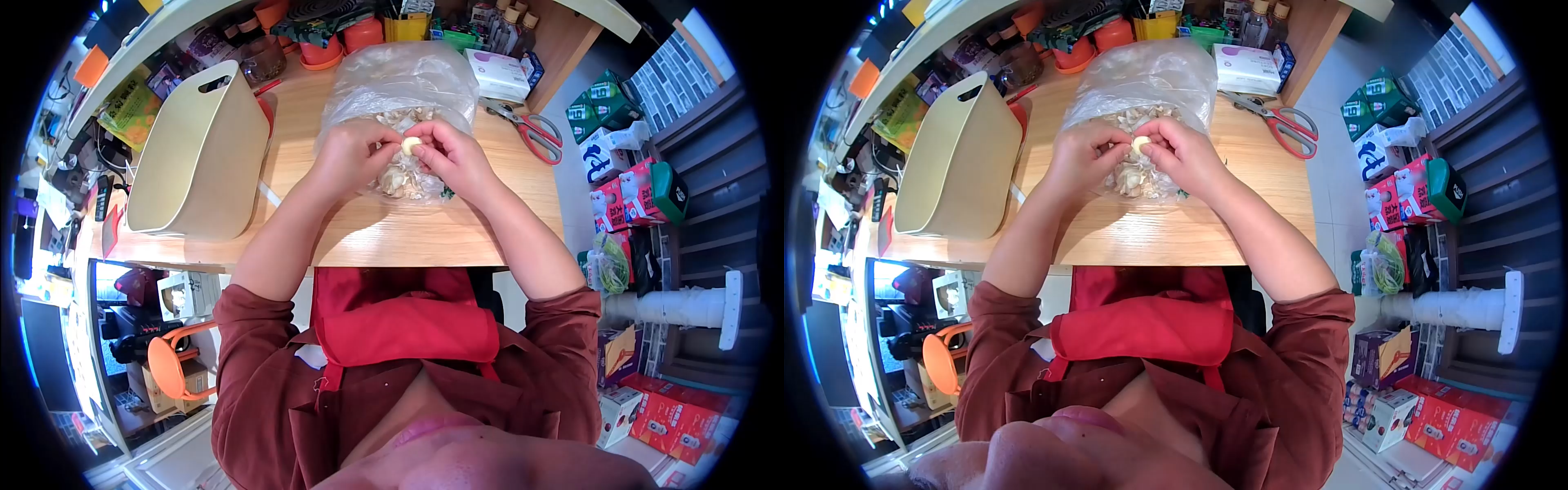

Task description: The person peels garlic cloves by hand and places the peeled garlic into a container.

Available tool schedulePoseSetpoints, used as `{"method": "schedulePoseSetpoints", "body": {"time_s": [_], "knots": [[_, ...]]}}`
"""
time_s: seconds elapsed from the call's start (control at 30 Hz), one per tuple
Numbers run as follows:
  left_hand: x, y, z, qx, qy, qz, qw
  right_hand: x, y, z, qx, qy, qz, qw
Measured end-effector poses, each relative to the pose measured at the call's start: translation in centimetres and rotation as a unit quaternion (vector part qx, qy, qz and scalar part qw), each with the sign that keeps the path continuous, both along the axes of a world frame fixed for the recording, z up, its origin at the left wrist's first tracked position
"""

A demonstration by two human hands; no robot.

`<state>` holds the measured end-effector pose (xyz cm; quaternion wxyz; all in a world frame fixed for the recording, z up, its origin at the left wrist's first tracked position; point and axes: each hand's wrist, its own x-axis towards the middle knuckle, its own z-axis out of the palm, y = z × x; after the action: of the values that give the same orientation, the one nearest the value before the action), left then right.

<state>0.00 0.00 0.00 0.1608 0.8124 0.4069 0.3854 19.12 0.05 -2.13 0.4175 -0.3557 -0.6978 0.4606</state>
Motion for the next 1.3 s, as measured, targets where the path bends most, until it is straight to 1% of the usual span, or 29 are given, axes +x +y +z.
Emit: {"method": "schedulePoseSetpoints", "body": {"time_s": [0.17,0.37,0.57,0.67,0.77,0.87,1.07,1.17,1.3], "knots": [[-0.02,0.04,-0.15,-0.026,-0.049,-0.002,0.998,-0.16,0.0,0.16,-0.019,0.024,0.003,1.0],[0.2,-0.06,-0.02,-0.043,-0.043,0.013,0.998,-0.1,0.06,-0.04,-0.005,0.018,0.004,1.0],[0.33,-0.16,-0.07,-0.054,-0.062,0.031,0.996,-0.12,-0.09,0.25,-0.044,0.046,0.022,0.998],[0.35,-0.11,-0.15,-0.046,-0.06,0.033,0.997,-0.01,-0.16,0.4,-0.065,0.044,0.042,0.996],[0.37,0.1,-0.58,-0.032,-0.072,0.038,0.996,-0.13,-0.16,0.44,-0.067,0.069,0.035,0.995],[0.23,0.05,-0.49,-0.065,-0.058,0.049,0.995,-0.12,-0.07,0.33,-0.069,0.075,0.038,0.994],[0.15,0.38,-0.96,-0.066,-0.082,0.043,0.994,-0.06,-0.18,0.52,-0.088,0.087,0.048,0.991],[0.26,0.28,-0.79,-0.097,-0.097,0.071,0.988,-0.02,-0.12,0.39,-0.095,0.091,0.048,0.99],[0.18,0.39,-0.58,-0.102,-0.065,0.087,0.989,-0.08,-0.19,0.5,-0.109,0.107,0.049,0.987]]}}
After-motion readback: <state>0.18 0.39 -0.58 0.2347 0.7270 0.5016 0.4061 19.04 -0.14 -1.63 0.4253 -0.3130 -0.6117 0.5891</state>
